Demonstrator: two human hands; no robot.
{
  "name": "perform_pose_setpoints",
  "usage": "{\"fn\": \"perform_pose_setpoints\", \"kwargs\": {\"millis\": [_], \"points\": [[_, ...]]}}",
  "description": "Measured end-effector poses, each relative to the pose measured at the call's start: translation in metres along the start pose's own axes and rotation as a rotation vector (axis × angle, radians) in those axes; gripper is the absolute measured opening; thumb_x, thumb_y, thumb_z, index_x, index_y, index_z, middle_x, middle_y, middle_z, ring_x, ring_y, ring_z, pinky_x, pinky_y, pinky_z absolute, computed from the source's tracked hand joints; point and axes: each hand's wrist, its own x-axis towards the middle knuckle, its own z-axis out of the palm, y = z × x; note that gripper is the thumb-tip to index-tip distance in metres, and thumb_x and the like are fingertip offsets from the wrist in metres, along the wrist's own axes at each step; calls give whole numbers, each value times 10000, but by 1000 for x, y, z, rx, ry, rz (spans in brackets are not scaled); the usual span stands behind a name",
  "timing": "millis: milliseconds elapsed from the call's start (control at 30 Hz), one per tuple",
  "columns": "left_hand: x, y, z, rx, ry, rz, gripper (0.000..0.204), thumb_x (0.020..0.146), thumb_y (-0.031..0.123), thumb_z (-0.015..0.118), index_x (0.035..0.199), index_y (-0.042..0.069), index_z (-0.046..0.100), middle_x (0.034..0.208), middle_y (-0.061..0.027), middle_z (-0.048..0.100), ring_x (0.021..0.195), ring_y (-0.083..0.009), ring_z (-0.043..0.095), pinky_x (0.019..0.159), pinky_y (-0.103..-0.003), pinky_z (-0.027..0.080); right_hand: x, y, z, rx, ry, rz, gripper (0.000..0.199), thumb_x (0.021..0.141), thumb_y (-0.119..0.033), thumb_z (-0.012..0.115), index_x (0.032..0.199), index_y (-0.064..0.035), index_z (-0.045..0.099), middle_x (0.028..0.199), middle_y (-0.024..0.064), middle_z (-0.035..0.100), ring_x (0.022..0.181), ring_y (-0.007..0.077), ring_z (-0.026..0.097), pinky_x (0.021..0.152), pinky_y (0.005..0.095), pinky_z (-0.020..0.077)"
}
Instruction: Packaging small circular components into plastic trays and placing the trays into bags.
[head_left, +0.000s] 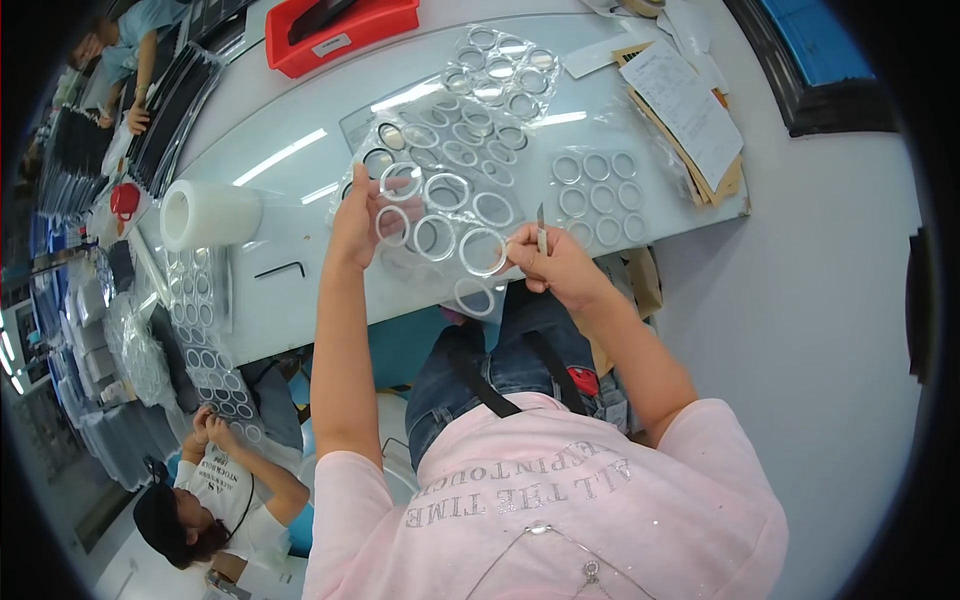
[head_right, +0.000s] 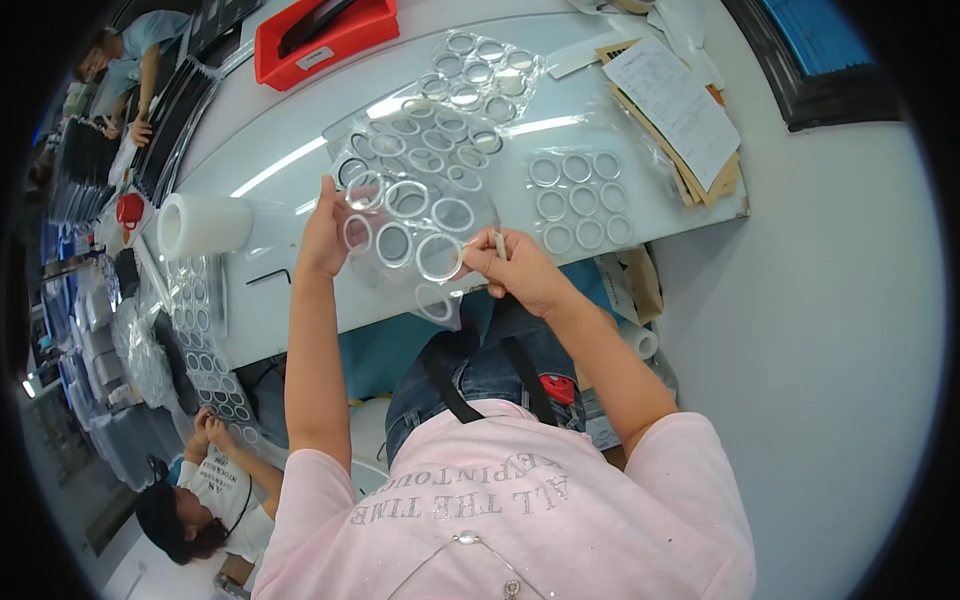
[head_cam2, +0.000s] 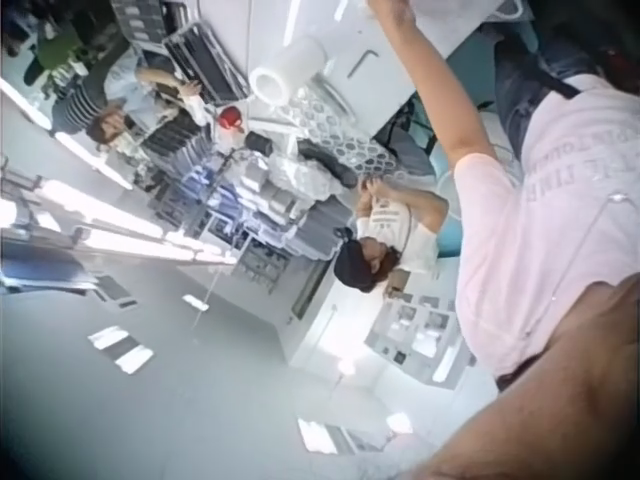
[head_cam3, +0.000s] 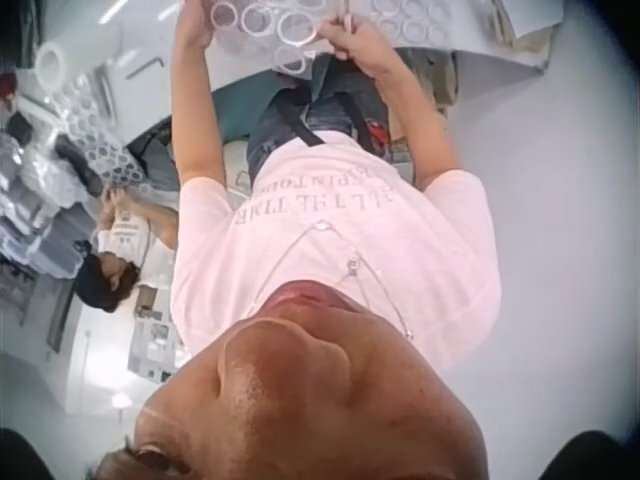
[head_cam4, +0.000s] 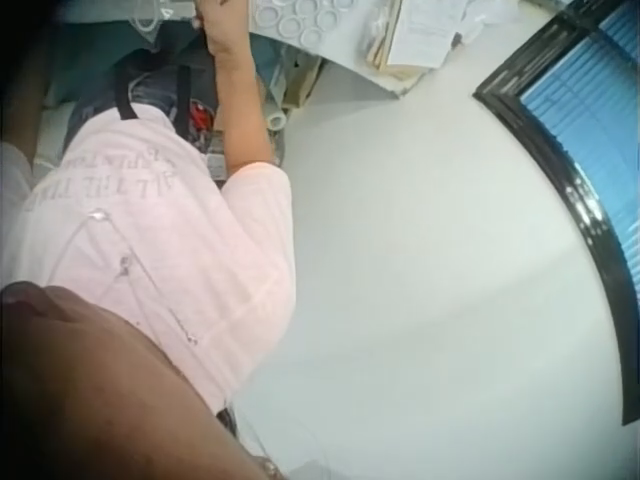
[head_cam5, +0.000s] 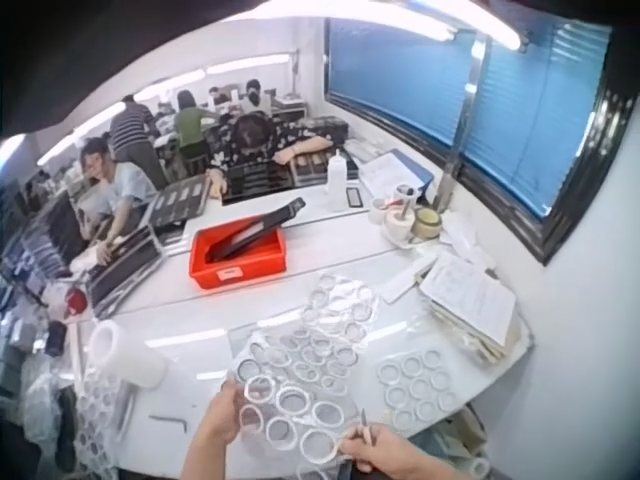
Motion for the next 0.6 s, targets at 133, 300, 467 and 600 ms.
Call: {"fn": "perform_pose_setpoints", "kwargs": {"millis": [133, 300, 467, 600], "points": [[-7, 9, -6, 218, -158, 52, 492, 972, 450, 409, 1058, 18, 628, 883, -87, 673, 736, -134, 648, 595, -221, 482, -6, 14, 8, -71, -2, 10, 159, 895, -216, 625, 898, -59, 601, 844, 29, 676, 568, 14, 459, 467, 176, 382], [-13, 10, -17, 351, -112, 35, 472, 970, 435, 422, 1102, 29, 623, 798, -91, 675, 668, -112, 633, 558, -202, 459, 9, 18, 0, -606, 88, -20, 221, 906, -243, 598, 895, -22, 602, 765, 62, 648, 593, 94, 528, 519, 265, 426], [-12, 15, -27, 398, -148, 62, 465, 969, 432, 429, 1115, 35, 620, 733, -89, 672, 627, -95, 613, 542, -184, 443, 50, 0, 20, -688, 342, -554, 298, 945, -245, 499, 884, 28, 602, 738, 121, 629, 695, 237, 601, 665, 365, 460], [-20, 18, -29, 398, -104, 82, 465, 968, 432, 430, 1139, 40, 614, 715, -108, 668, 559, -84, 580, 521, -175, 430, 36, -50, 30, -1112, 300, -372, 284, 948, -216, 456, 952, 20, 614, 873, 164, 633, 838, 349, 595, 741, 398, 455]]}}
